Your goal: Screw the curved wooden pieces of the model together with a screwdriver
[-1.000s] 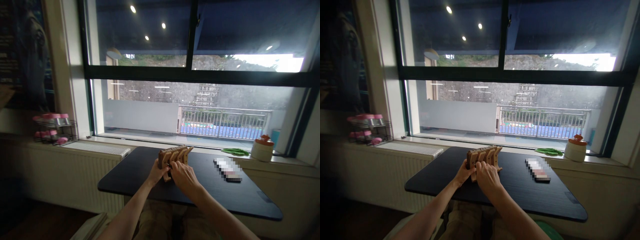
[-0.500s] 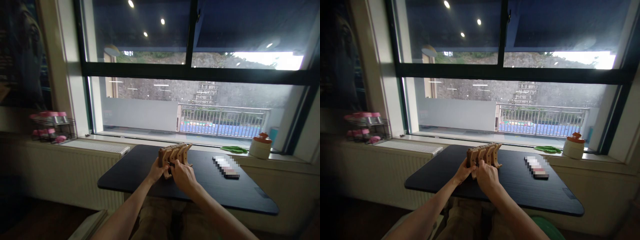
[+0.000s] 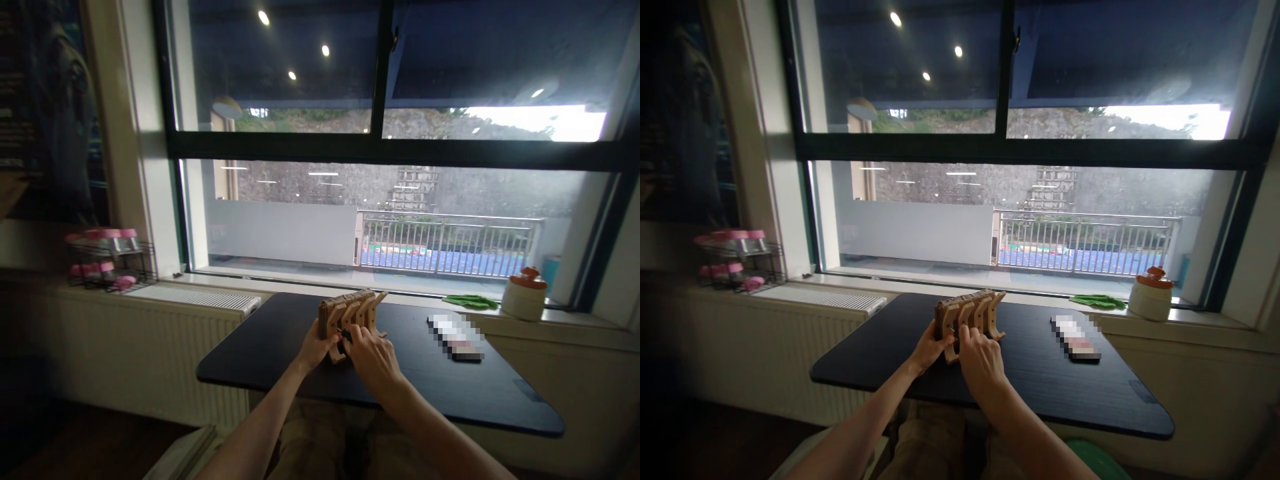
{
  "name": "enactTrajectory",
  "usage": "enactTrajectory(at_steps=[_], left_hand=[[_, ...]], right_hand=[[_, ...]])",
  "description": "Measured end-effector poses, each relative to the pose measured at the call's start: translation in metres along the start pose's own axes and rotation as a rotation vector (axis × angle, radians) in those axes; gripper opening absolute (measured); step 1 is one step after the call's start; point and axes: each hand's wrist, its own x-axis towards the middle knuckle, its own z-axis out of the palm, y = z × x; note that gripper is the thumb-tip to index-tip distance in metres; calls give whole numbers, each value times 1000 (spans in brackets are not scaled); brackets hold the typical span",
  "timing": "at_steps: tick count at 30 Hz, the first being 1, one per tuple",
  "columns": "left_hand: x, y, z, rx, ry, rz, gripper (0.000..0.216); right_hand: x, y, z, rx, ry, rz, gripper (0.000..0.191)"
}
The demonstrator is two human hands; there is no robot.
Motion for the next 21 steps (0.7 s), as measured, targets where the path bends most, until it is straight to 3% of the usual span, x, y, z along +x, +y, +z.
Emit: enactTrajectory(at_steps=[4,9,14,21], left_hand=[[0,0,-1,49,27,9,42],[1,-1,-2,66,24,23,42],[2,-4,-1,33,25,25,44],[2,-5,-2,46,20,13,46]], right_hand=[[1,-6,-1,-163,4,-102,14],[2,-8,0,-196,-29,-111,13],[5,-3,0,-44,-69,18,13],[7,10,-2,122,-150,157,34]])
